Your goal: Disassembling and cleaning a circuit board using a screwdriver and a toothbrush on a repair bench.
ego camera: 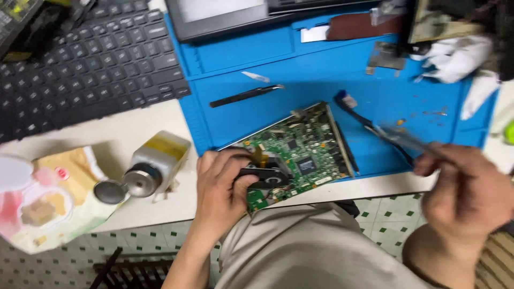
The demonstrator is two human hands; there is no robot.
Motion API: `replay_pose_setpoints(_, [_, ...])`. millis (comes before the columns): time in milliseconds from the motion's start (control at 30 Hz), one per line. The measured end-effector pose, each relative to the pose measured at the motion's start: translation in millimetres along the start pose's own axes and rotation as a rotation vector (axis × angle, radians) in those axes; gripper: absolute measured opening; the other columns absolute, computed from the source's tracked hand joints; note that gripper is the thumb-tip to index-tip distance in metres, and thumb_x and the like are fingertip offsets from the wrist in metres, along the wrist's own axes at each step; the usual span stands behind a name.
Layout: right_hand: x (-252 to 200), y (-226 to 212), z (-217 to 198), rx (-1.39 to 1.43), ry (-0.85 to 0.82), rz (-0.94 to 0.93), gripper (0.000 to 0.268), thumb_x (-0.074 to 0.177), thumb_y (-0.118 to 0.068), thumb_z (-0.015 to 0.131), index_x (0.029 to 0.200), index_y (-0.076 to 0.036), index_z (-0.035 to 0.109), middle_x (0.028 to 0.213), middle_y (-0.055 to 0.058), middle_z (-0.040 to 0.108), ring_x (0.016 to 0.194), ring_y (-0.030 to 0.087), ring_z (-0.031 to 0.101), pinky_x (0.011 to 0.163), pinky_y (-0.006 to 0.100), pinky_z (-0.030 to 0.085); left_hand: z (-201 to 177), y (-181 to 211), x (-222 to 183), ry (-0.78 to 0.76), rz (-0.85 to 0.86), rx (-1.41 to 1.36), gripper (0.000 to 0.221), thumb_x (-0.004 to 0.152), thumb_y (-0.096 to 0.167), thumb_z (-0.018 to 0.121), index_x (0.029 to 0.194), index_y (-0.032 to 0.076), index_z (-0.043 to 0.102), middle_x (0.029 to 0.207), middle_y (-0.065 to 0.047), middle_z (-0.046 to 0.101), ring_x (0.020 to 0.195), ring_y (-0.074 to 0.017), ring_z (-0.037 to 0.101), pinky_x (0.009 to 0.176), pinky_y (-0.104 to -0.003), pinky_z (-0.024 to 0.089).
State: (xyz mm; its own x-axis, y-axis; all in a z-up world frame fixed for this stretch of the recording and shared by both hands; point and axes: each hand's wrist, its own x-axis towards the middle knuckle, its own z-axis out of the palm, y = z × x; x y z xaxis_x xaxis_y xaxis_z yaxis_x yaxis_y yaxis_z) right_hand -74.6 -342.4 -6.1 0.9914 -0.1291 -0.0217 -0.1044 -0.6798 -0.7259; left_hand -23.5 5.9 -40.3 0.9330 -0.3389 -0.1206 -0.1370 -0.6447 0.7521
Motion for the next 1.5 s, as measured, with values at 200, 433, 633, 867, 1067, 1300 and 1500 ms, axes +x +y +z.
replay_pose_setpoints(200, [-34.9,7.0,21.6,0.224,-0.191,0.113,0.021,0.107,-0.021,0.044,0.113,-0.004,0.055,0.069,0.001,0.054,0.054,0.011,0.05,0.051,0.027,0.04,3.6,2.9,0.1,-0.012,-0.049,0.011,0.028,0.101,0.035,0.056,0.1,0.009,0.067,0.114,-0.003,0.071,0.096,-0.0263,0.054,0.084,-0.041,0.037])
replay_pose_setpoints(433, [-43.1,4.4,50.0,0.129,-0.36,0.064,0.029,0.089,-0.028,0.072,0.106,-0.005,0.072,0.086,0.001,0.076,0.045,0.006,0.046,0.045,0.026,0.041,1.7,4.0,2.3,0.013,-0.014,-0.015,0.041,0.105,0.043,0.044,0.095,0.008,0.064,0.11,-0.006,0.072,0.094,-0.0281,0.057,0.083,-0.042,0.036])
replay_pose_setpoints(633, [-3.2,-12.1,60.5,-0.077,-0.28,-0.346,0.034,0.103,-0.029,0.05,0.084,-0.003,0.06,0.07,0.008,0.059,0.057,0.024,0.048,0.052,0.038,0.036,3.3,2.8,0.4,0.01,-0.042,-0.037,0.036,0.105,0.04,0.047,0.098,0.009,0.062,0.113,-0.004,0.071,0.09,-0.0257,0.052,0.08,-0.041,0.033])
replay_pose_setpoints(867, [25.8,-34.3,57.5,-0.268,-0.325,-0.45,0.044,0.1,0.012,0.038,0.135,0.002,0.063,0.07,0.007,0.039,0.059,0.028,0.039,0.058,0.04,0.039,4.2,1.8,1.1,0.012,-0.043,-0.045,0.038,0.105,0.043,0.044,0.099,0.01,0.063,0.113,-0.004,0.071,0.093,-0.0251,0.054,0.082,-0.04,0.033])
replay_pose_setpoints(1067, [32.0,-36.5,68.1,-0.355,-0.467,-0.4,0.018,0.108,-0.025,0.047,0.12,-0.015,0.057,0.095,0.006,0.078,0.048,0.018,0.062,0.038,0.033,0.046,5.6,0.3,0.1,0.012,-0.042,-0.043,0.038,0.105,0.043,0.044,0.099,0.01,0.063,0.113,-0.004,0.072,0.091,-0.0252,0.055,0.082,-0.041,0.033])
replay_pose_setpoints(1300, [35.5,-41.5,78.3,-0.538,-0.421,-0.49,0.03,0.097,-0.017,0.065,0.127,-0.014,0.065,0.082,0.001,0.055,0.06,0.019,0.053,0.05,0.035,0.046,5.4,-0.1,-1.5,0.002,-0.054,-0.054,0.033,0.105,0.04,0.046,0.096,0.013,0.063,0.115,-0.004,0.071,0.097,-0.0253,0.054,0.084,-0.041,0.033])
replay_pose_setpoints(1500, [33.2,-37.0,83.3,-0.581,-0.379,-0.616,0.074,0.081,0.019,0.049,0.142,-0.02,0.065,0.077,0.001,0.04,0.057,0.017,0.042,0.048,0.032,0.039,4.2,1.8,0.5,-0.003,-0.06,-0.043,0.035,0.105,0.041,0.045,0.097,0.011,0.062,0.115,-0.004,0.07,0.095,-0.0255,0.053,0.083,-0.041,0.033])
